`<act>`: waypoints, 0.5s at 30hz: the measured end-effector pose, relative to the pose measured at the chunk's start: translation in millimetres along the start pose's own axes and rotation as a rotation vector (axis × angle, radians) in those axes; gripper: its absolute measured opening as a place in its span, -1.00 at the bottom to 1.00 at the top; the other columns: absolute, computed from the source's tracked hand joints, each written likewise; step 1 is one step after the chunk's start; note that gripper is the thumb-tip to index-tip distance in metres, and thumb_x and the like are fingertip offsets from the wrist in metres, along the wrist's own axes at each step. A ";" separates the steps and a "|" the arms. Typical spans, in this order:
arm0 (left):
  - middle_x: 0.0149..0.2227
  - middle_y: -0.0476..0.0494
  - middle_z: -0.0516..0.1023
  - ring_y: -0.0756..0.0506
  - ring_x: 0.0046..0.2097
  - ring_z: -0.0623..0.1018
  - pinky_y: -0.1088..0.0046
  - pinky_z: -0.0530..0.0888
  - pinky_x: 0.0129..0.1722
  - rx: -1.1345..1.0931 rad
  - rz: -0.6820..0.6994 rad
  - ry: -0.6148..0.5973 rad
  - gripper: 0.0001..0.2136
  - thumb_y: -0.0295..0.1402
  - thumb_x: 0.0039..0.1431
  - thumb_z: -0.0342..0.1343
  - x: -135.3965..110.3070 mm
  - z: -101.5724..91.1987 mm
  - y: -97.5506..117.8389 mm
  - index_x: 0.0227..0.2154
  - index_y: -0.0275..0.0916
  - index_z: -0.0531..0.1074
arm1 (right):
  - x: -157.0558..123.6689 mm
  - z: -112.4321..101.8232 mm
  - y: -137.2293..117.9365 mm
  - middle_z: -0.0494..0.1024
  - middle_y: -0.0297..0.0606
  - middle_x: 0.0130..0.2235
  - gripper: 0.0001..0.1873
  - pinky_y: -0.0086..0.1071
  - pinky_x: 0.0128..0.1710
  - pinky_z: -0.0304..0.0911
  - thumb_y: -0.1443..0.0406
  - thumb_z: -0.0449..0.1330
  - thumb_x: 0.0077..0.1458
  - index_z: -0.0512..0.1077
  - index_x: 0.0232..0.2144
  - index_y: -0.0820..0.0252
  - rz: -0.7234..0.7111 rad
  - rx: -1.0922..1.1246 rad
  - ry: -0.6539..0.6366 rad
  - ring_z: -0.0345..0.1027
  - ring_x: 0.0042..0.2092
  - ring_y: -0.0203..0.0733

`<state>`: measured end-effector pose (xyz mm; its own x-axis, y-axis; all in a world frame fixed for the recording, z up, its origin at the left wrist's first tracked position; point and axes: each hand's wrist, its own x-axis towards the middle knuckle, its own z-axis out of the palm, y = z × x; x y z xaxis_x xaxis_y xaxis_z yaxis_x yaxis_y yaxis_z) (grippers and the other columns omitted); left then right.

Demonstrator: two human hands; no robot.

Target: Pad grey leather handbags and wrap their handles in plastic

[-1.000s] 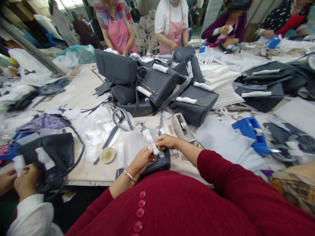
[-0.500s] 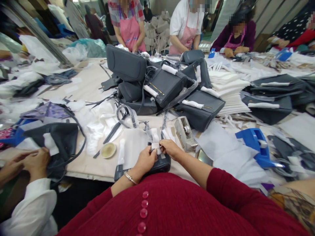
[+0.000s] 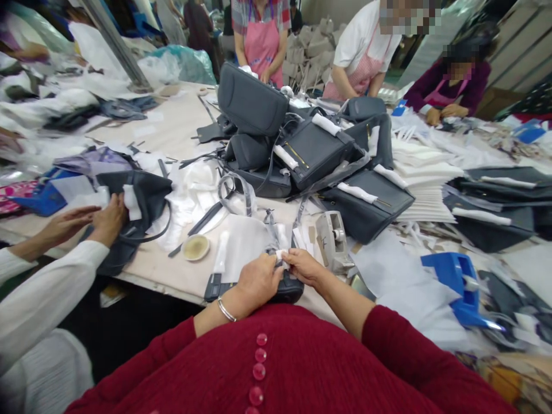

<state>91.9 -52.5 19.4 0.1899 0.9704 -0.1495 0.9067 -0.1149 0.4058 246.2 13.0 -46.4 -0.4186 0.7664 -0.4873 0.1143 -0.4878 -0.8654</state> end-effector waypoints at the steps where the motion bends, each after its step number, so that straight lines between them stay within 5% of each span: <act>1: -0.11 -0.26 0.48 -0.20 -0.08 0.50 0.29 0.46 -0.13 0.023 0.031 0.018 -0.74 -0.23 0.29 -0.07 -0.4 -1.4 -2.8 -0.09 -0.23 0.39 | 1.4 -3.7 -0.3 0.46 -0.30 -0.47 -0.56 -0.36 -0.35 0.23 -0.04 0.25 -0.09 0.42 -0.39 0.24 -0.019 -0.146 0.027 0.32 -0.42 -0.23; 6: -0.02 -0.32 0.43 -0.24 -0.04 0.45 0.20 0.43 -0.03 0.045 0.191 -0.017 -0.63 -0.19 0.20 0.08 2.8 6.4 -10.0 0.00 -0.29 0.39 | 1.8 -9.4 -3.9 0.52 -0.02 -0.09 -0.55 -0.23 -0.02 0.21 0.20 0.17 0.08 0.39 0.00 0.28 -0.368 -0.967 0.323 0.36 -0.08 -0.05; 10: -0.09 -0.28 0.48 -0.19 -0.07 0.47 0.24 0.45 -0.02 -0.039 0.259 -0.010 -0.70 -0.22 0.21 0.09 4.5 1.0 -20.7 -0.08 -0.28 0.45 | -2.6 -12.2 1.5 0.55 0.06 -0.16 -0.62 -0.21 -0.03 0.23 0.13 0.05 0.21 0.49 -0.15 0.31 -0.310 -1.217 0.186 0.40 -0.08 0.00; 12: -0.09 -0.25 0.49 -0.17 -0.05 0.47 0.26 0.44 0.02 -0.082 0.256 0.111 -0.75 -0.26 0.23 0.07 2.5 -11.7 -37.1 -0.11 -0.26 0.46 | -5.2 -18.9 1.0 0.56 0.03 -0.21 -0.60 -0.21 -0.04 0.25 0.10 0.03 0.22 0.52 -0.24 0.29 -0.305 -1.213 0.172 0.42 -0.11 -0.01; 15: -0.06 -0.30 0.47 -0.20 0.02 0.44 0.16 0.40 0.09 -0.045 0.088 0.408 -0.75 -0.33 0.25 0.02 -3.1 -29.6 -74.5 -0.09 -0.30 0.44 | -4.2 -28.6 -16.2 0.52 0.06 -0.06 -0.65 -0.17 0.06 0.21 0.16 0.09 0.16 0.51 -0.17 0.30 -0.537 -1.115 0.320 0.36 0.02 0.02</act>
<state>12.6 -40.7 16.4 0.0929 0.9630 0.2532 0.8747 -0.2004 0.4413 271.9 29.6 -33.7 -0.4304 0.8991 0.0805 0.7545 0.4073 -0.5147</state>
